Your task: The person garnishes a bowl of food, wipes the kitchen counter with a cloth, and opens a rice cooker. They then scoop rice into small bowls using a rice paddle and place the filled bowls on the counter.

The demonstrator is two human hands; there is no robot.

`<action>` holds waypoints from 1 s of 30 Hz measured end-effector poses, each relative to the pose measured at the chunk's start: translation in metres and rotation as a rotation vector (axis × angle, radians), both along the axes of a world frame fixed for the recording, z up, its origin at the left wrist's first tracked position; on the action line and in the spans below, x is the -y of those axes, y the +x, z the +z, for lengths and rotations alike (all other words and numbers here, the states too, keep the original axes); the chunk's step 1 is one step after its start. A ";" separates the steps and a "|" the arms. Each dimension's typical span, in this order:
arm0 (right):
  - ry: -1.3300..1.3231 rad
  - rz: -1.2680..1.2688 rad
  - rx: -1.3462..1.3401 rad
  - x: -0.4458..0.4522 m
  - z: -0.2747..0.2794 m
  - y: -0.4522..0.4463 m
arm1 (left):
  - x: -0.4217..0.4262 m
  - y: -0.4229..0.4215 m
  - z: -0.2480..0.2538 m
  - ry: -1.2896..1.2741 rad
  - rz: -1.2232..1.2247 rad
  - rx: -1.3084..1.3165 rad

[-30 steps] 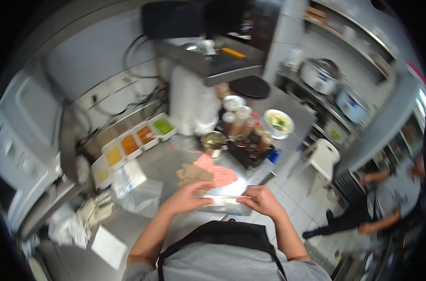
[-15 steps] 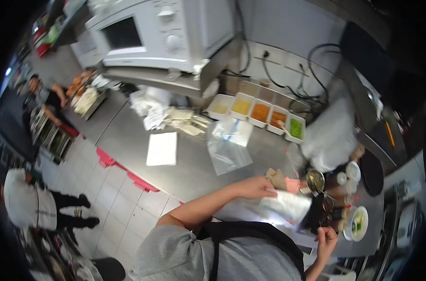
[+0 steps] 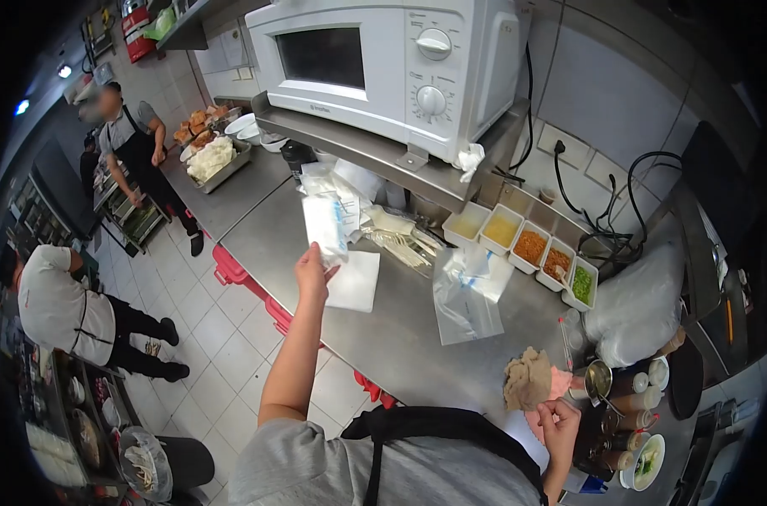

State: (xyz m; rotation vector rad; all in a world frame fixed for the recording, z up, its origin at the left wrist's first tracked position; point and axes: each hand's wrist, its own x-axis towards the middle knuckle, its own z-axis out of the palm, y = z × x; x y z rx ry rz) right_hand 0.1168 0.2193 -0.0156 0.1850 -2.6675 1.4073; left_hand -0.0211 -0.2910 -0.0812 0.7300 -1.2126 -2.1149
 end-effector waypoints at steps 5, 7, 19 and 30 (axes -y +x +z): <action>0.095 -0.082 -0.022 0.026 -0.014 0.003 | 0.091 -0.101 0.025 -0.063 -0.164 -0.102; 0.162 -0.123 -0.042 0.042 -0.014 0.000 | 0.099 -0.132 0.057 -0.071 -0.276 0.006; 0.509 -0.713 -0.231 0.025 -0.166 -0.029 | -0.090 -0.097 -0.047 -1.023 -0.669 -0.222; 0.316 -0.556 0.045 0.085 -0.136 0.011 | -0.243 0.007 -0.028 -1.262 -1.349 -0.651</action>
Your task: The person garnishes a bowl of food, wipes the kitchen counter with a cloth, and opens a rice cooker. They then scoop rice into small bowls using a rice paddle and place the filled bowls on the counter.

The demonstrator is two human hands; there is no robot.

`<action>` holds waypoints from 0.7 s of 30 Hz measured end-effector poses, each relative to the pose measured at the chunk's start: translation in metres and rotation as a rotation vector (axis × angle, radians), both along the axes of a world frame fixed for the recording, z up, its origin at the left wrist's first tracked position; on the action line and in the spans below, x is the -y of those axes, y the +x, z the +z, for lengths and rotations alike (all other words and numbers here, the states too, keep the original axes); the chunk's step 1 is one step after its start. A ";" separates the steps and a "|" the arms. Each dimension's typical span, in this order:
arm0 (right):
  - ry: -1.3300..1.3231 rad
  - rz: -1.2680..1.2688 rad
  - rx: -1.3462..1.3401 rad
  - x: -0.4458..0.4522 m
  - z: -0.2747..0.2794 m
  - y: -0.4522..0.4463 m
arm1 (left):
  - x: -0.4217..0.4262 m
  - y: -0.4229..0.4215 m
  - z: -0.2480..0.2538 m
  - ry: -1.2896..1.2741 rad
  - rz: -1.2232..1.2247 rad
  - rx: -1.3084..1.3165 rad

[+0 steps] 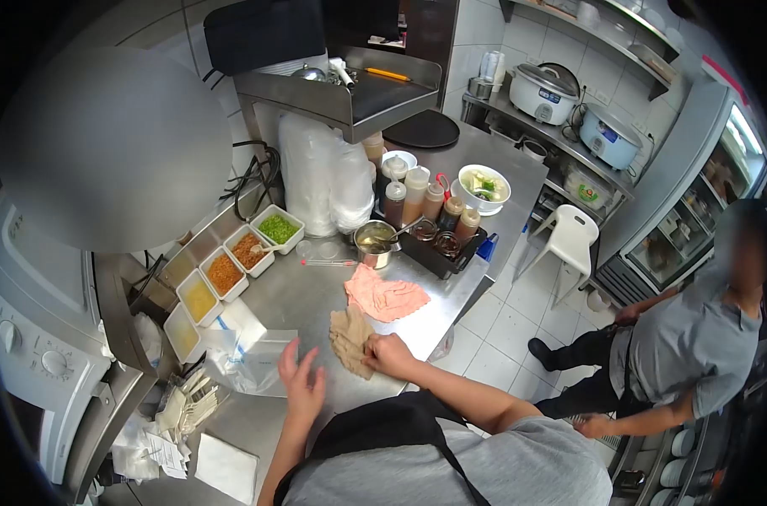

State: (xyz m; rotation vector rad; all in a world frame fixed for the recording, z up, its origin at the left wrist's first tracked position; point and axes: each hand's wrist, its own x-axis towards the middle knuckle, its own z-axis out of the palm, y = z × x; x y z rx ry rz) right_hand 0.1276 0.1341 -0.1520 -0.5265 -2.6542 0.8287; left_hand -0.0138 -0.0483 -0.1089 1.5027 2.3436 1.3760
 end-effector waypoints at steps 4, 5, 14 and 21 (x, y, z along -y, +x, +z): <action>-0.242 0.195 0.129 -0.016 0.013 0.007 | -0.033 0.008 0.000 -0.096 -0.056 -0.079; -0.328 0.260 0.123 -0.025 0.026 0.008 | -0.041 0.002 0.000 -0.133 -0.079 -0.099; -0.159 0.393 -0.056 -0.116 0.086 -0.067 | -0.132 -0.104 0.055 0.065 0.146 -0.144; 0.179 0.462 -0.008 -0.154 0.076 -0.212 | -0.160 -0.197 0.072 -0.713 0.467 -0.645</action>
